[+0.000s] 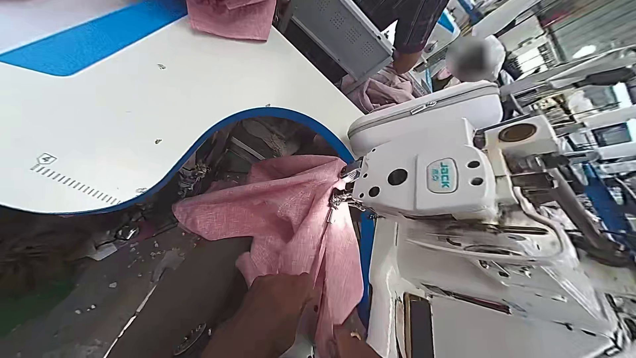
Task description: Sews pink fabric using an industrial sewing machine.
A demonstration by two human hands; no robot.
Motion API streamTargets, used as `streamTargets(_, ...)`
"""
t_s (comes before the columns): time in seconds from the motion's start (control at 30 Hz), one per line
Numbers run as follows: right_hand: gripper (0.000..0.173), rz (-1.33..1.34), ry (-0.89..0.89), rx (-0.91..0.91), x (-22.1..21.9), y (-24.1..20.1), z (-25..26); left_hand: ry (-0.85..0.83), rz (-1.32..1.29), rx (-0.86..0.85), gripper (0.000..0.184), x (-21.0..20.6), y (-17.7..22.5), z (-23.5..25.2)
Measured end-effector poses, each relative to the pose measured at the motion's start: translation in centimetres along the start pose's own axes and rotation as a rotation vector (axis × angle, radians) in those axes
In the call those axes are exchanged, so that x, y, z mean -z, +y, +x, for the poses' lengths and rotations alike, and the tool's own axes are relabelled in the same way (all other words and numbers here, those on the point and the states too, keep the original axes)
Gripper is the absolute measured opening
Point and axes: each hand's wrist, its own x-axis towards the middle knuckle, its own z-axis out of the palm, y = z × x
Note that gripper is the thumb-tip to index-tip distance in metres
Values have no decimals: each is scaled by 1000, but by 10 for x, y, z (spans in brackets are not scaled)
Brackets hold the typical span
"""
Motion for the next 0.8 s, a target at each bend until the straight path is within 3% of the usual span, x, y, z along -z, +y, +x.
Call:
streamTargets(0.13,10,-6,174,-2,-19,-3,12,8,15,-28,16,1,0,1)
streamTargets(0.3,13,23,309,56,-39,14,18,20,-47,12,16,-1,2,4)
streamTargets(0.43,17,127,345,73,-39,20,16,-13,-91,80,15,2,7,2)
streamTargets(0.6,21,206,386,77,-46,25,20,17,10,40,14,2,8,3)
streamTargets(0.73,17,201,314,59,-38,17,19,42,91,-12,7,5,11,7)
streamTargets(0.8,20,114,364,51,-34,10,21,-15,79,-15,8,10,13,6)
